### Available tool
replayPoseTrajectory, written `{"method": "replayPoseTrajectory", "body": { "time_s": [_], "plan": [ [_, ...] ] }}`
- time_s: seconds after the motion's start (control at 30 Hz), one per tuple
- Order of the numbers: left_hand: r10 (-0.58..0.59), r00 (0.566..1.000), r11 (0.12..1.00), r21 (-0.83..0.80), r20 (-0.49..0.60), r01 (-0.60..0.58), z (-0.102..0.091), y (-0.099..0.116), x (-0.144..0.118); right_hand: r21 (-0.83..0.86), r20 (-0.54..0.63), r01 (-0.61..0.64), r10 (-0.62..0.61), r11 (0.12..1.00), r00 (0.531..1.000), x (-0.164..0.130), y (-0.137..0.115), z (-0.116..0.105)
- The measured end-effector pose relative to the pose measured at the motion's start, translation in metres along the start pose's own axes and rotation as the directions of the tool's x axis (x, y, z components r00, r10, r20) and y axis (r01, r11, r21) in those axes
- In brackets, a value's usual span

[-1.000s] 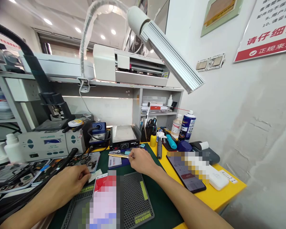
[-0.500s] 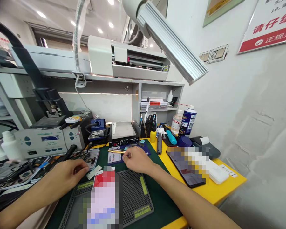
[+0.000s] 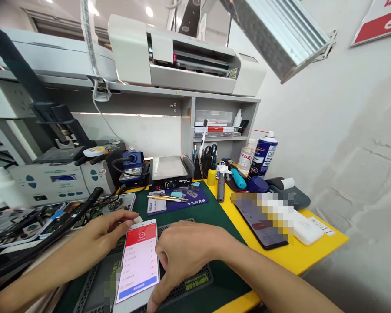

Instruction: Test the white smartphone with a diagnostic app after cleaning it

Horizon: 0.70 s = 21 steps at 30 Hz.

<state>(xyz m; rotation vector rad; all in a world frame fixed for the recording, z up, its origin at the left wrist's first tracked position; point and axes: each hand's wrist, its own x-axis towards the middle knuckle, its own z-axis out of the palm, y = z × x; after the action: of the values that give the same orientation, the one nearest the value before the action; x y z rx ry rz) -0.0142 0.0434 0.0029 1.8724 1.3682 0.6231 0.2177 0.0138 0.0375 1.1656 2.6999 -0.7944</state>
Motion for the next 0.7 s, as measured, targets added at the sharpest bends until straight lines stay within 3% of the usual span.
{"method": "replayPoseTrajectory", "body": {
  "time_s": [0.2, 0.37, 0.53, 0.7],
  "plan": [
    [-0.159, 0.986, 0.93, -0.342, -0.045, 0.135, -0.004, 0.005, 0.001, 0.022, -0.034, 0.012, -0.011, 1.0, 0.999, 0.003, 0.004, 0.002],
    [-0.264, 0.963, 0.666, -0.712, 0.056, 0.224, 0.001, 0.011, 0.0, 0.034, -0.095, 0.008, -0.005, 0.999, 0.995, 0.006, 0.005, 0.006],
    [-0.27, 0.935, 0.484, -0.807, 0.229, 0.338, 0.004, 0.014, 0.001, 0.068, -0.213, 0.022, -0.007, 0.997, 0.977, 0.013, 0.011, 0.015],
    [-0.206, 0.923, 0.458, -0.801, 0.325, 0.385, 0.007, 0.014, -0.005, 0.08, -0.268, 0.005, 0.016, 0.997, 0.963, 0.017, 0.014, 0.02]
  ]
}}
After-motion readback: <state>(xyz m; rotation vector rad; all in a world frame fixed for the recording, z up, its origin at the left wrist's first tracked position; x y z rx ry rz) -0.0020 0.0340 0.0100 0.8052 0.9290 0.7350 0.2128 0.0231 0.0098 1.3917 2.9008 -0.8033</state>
